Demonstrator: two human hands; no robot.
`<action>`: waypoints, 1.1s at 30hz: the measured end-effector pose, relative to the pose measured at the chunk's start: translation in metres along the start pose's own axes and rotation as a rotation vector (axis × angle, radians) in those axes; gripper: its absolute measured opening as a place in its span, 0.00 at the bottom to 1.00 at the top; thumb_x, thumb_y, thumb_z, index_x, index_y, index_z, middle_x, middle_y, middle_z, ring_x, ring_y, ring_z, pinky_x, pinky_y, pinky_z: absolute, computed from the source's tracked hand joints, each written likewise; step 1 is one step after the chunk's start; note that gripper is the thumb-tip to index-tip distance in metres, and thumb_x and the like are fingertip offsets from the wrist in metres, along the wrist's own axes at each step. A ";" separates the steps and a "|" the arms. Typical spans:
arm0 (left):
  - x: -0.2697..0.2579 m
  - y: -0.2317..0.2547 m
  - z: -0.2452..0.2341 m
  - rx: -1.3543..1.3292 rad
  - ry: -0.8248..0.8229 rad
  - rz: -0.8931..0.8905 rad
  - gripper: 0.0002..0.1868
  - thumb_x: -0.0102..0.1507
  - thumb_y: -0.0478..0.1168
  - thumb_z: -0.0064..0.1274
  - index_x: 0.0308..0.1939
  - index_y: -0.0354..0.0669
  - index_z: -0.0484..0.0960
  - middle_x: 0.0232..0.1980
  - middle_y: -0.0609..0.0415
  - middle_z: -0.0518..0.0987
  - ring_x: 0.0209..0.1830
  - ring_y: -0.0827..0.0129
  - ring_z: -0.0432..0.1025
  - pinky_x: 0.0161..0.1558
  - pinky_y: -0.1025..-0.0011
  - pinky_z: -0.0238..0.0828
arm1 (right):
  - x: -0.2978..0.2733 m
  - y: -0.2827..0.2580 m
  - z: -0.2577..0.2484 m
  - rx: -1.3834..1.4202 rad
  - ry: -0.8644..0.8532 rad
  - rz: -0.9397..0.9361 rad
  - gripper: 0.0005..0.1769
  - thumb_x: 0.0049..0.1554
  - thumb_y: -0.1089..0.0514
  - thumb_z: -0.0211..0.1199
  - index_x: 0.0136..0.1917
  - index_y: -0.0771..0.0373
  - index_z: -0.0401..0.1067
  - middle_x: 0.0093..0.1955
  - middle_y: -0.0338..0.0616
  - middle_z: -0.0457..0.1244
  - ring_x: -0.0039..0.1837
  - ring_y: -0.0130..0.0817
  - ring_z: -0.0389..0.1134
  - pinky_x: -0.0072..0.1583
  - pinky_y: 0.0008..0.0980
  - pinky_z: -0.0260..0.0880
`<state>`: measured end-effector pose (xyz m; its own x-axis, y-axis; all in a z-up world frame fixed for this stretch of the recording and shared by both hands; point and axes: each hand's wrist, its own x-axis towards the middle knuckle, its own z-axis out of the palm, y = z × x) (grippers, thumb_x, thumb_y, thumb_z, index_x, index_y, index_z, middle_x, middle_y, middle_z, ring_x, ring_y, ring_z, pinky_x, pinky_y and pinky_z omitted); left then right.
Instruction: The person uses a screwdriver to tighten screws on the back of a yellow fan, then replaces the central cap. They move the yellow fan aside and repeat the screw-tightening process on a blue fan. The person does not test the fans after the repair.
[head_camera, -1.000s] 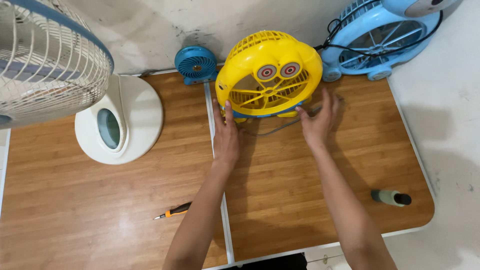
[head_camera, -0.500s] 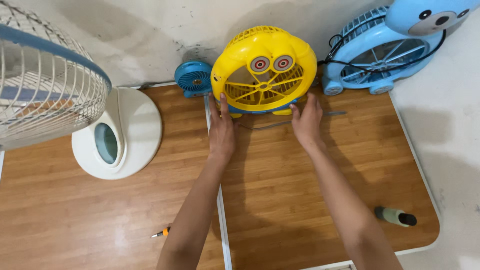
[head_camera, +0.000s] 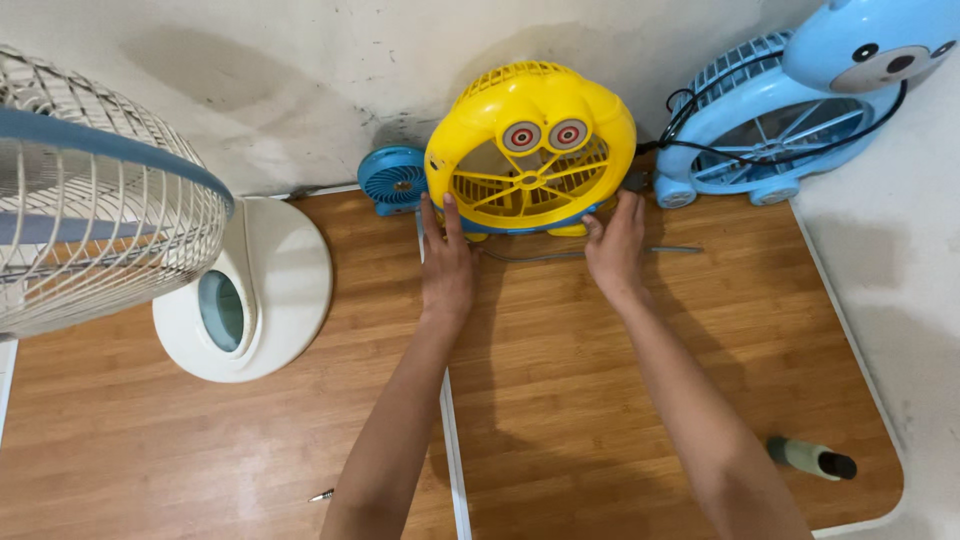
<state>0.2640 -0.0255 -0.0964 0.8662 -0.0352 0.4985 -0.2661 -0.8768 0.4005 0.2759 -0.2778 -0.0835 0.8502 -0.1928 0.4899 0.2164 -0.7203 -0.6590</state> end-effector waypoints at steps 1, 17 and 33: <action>0.000 0.003 -0.004 -0.022 -0.007 -0.014 0.58 0.58 0.40 0.66 0.80 0.39 0.38 0.78 0.22 0.43 0.77 0.29 0.52 0.65 0.54 0.69 | 0.000 0.002 0.000 -0.001 -0.004 -0.019 0.30 0.58 0.66 0.69 0.67 0.71 0.57 0.64 0.66 0.56 0.66 0.65 0.60 0.63 0.54 0.61; 0.006 0.130 -0.056 -0.216 0.124 0.335 0.44 0.57 0.34 0.61 0.76 0.43 0.58 0.79 0.32 0.52 0.79 0.36 0.51 0.75 0.40 0.49 | 0.022 -0.004 -0.133 -0.004 -0.228 -0.115 0.42 0.54 0.60 0.70 0.76 0.68 0.54 0.70 0.62 0.58 0.64 0.51 0.66 0.62 0.42 0.69; 0.083 0.273 -0.008 -0.266 -0.177 0.595 0.49 0.56 0.35 0.62 0.78 0.42 0.54 0.79 0.32 0.53 0.76 0.36 0.55 0.74 0.46 0.54 | 0.046 0.058 -0.227 -0.057 0.059 -0.005 0.43 0.53 0.66 0.71 0.77 0.66 0.53 0.71 0.62 0.56 0.70 0.54 0.62 0.66 0.42 0.69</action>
<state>0.2602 -0.2641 0.0604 0.5902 -0.5731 0.5686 -0.7946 -0.5367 0.2838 0.2192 -0.4791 0.0306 0.8190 -0.2270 0.5270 0.1916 -0.7575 -0.6241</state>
